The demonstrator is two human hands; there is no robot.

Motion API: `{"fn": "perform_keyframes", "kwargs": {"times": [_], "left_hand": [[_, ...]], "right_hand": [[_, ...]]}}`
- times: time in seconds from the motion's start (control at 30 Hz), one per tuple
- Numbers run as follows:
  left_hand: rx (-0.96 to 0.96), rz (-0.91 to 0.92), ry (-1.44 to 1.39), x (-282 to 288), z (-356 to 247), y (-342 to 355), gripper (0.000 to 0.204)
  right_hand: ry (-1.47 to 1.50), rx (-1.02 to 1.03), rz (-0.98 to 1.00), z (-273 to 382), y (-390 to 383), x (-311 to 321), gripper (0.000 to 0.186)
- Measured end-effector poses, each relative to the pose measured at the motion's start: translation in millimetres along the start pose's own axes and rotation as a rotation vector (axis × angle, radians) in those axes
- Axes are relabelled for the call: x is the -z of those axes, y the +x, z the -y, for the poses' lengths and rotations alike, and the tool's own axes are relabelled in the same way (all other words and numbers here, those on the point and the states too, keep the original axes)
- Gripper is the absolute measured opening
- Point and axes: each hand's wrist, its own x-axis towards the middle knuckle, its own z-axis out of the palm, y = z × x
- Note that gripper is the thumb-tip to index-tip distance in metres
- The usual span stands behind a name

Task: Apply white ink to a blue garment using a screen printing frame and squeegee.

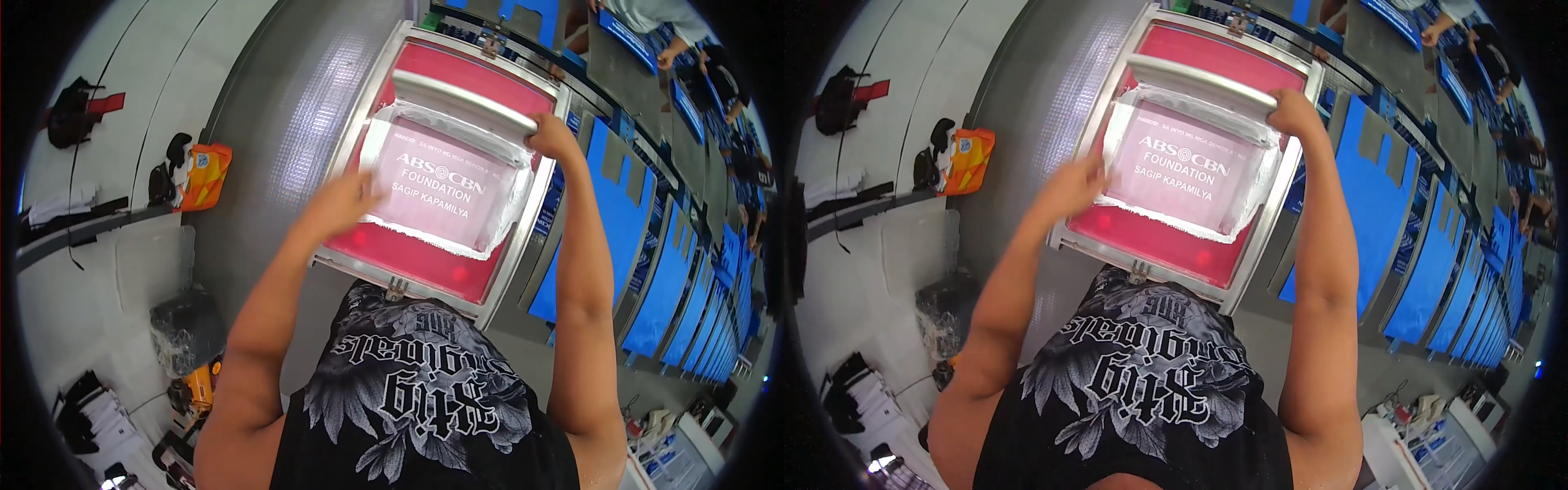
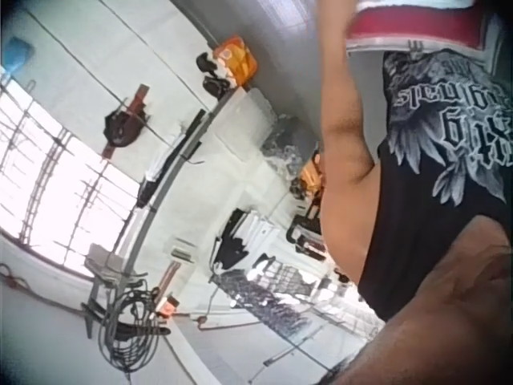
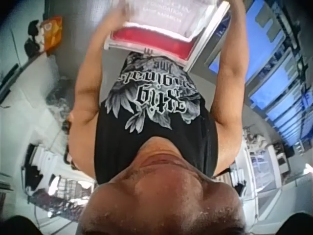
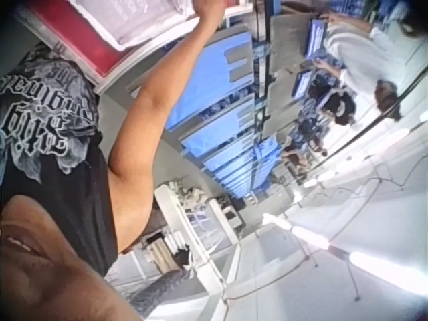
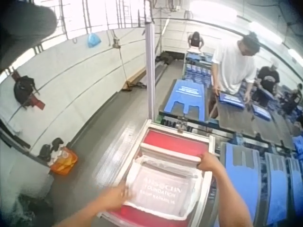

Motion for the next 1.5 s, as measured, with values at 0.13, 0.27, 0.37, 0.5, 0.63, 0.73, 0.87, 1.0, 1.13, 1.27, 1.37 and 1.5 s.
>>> {"fn": "perform_keyframes", "kwargs": {"times": [0.13,0.27,0.37,0.5,0.63,0.73,0.87,1.0,1.13,1.27,1.37,1.5], "left_hand": [[0.080,0.645,-0.206,-98.3,37.0,-101.8,0.045],[0.209,0.624,-0.881,-163.9,62.8,-121.4,0.048],[0.131,0.605,-0.660,-169.0,67.3,-123.8,0.046],[-0.012,0.622,-0.980,-145.2,52.8,-137.8,0.039],[0.034,0.634,-0.862,-126.8,38.3,-142.6,0.040],[0.055,0.644,-0.808,-124.6,36.8,-140.1,0.041],[0.083,0.615,-0.801,-133.9,40.5,-140.0,0.040],[0.183,0.549,-0.655,-148.4,42.7,-136.9,0.041],[0.213,0.468,-0.345,-162.0,39.5,-130.5,0.047],[0.179,0.513,-0.273,-148.2,27.7,-134.5,0.045],[-0.052,0.226,-0.036,-113.1,29.2,-125.1,0.033],[0.239,-0.409,-0.060,-47.3,72.5,-57.1,0.037]], "right_hand": [[-0.046,0.003,0.093,0.1,12.0,-13.0,0.050],[-0.068,0.008,0.128,23.6,18.4,-18.5,0.048],[-0.067,0.042,0.036,51.1,26.0,-24.8,0.048],[-0.163,-0.019,-0.008,71.6,17.8,-24.0,0.051],[-0.110,-0.002,0.044,96.9,-37.4,-28.1,0.051],[-0.118,-0.042,0.040,134.1,-123.3,-56.0,0.051],[-0.124,0.030,-0.072,180.8,-228.4,-102.8,0.041],[-0.062,0.065,-0.143,177.3,-234.3,-110.2,0.039],[-0.095,0.014,-0.187,125.3,-230.4,-93.4,0.037],[0.212,-0.059,-0.167,63.0,-228.2,-96.3,0.037],[0.841,-0.201,-0.155,31.5,-218.5,-116.3,0.040],[1.133,-0.220,-0.172,13.4,-200.3,-133.4,0.032]]}}
